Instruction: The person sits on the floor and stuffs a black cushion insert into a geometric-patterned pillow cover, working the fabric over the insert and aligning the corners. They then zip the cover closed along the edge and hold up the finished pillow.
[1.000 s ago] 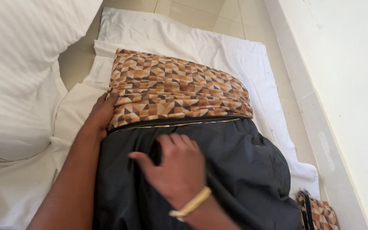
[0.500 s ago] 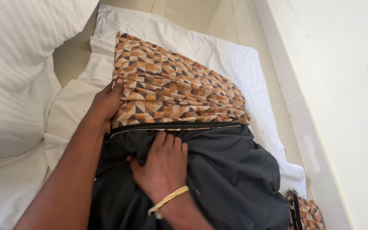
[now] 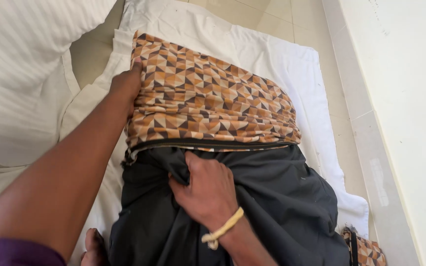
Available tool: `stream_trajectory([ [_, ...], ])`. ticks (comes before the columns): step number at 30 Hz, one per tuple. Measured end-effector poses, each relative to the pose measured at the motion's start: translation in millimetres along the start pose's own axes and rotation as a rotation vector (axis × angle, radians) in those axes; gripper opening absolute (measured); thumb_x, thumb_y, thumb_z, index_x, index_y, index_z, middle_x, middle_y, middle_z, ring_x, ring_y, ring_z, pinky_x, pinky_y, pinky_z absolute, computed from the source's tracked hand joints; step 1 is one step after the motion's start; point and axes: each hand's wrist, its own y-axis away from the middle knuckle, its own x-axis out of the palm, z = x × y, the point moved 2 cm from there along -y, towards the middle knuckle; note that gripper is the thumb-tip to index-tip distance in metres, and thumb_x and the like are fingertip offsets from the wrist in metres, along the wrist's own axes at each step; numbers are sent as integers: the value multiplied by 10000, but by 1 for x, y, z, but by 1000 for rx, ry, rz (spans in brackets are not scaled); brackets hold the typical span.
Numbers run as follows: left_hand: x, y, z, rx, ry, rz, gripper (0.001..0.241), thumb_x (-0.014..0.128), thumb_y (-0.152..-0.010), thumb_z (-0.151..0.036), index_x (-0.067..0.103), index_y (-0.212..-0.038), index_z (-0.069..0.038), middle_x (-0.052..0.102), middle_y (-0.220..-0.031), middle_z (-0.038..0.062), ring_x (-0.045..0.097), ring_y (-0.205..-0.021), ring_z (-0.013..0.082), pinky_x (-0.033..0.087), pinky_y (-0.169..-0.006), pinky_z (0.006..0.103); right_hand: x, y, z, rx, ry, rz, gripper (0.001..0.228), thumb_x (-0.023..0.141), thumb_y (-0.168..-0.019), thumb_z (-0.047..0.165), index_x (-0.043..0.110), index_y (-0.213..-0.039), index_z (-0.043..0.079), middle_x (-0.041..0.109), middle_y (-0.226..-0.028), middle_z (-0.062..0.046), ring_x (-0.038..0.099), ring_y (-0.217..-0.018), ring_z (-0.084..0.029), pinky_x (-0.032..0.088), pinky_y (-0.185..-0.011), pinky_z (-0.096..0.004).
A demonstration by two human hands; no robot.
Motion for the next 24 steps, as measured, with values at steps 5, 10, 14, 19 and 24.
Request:
stream_trajectory([
  [5, 9, 34, -25, 30, -12, -305, 523, 744, -863, -483, 748, -1174, -62, 719, -1168, 123, 755, -1026, 287, 629, -825, 441, -7, 5, -1, 33, -76, -2, 263, 790, -742, 214, 605, -732, 26, 627, -563, -153, 649, -593, -387, 494, -574, -484],
  [10, 12, 20, -29, 47, -212, -440, 526, 716, -899, -525, 701, -1105, -42, 704, -1181, 154, 680, -1094, 334, 546, -926, 450, -6, 8, -7, 125, -171, 6, 214, 782, -721, 106, 581, -709, 31, 565, -488, -133, 625, -486, -318, 453, -511, -408],
  [14, 15, -3, -28, 117, -199, -530, 513, 759, -856, -478, 665, -1094, -33, 672, -1161, 169, 667, -1072, 346, 543, -901, 460, -7, 13, -10, 93, -264, -43, 164, 768, -706, 54, 617, -768, 41, 564, -510, -132, 614, -484, -315, 432, -482, -394],
  [19, 20, 19, -48, 137, -236, -370, 447, 765, -883, -415, 703, -1078, -17, 712, -1164, 160, 717, -1049, 310, 581, -884, 422, -6, 16, -15, 162, -294, -30, 158, 761, -709, 26, 623, -785, 32, 562, -529, -148, 602, -446, -293, 429, -473, -372],
  [24, 21, 24, -60, 143, -138, -401, 370, 795, -863, -354, 718, -1058, -48, 721, -1150, 151, 737, -1019, 296, 607, -831, 394, -9, 19, -16, 192, -315, -39, 192, 767, -685, 1, 605, -787, 14, 585, -566, -161, 598, -458, -286, 433, -473, -366],
])
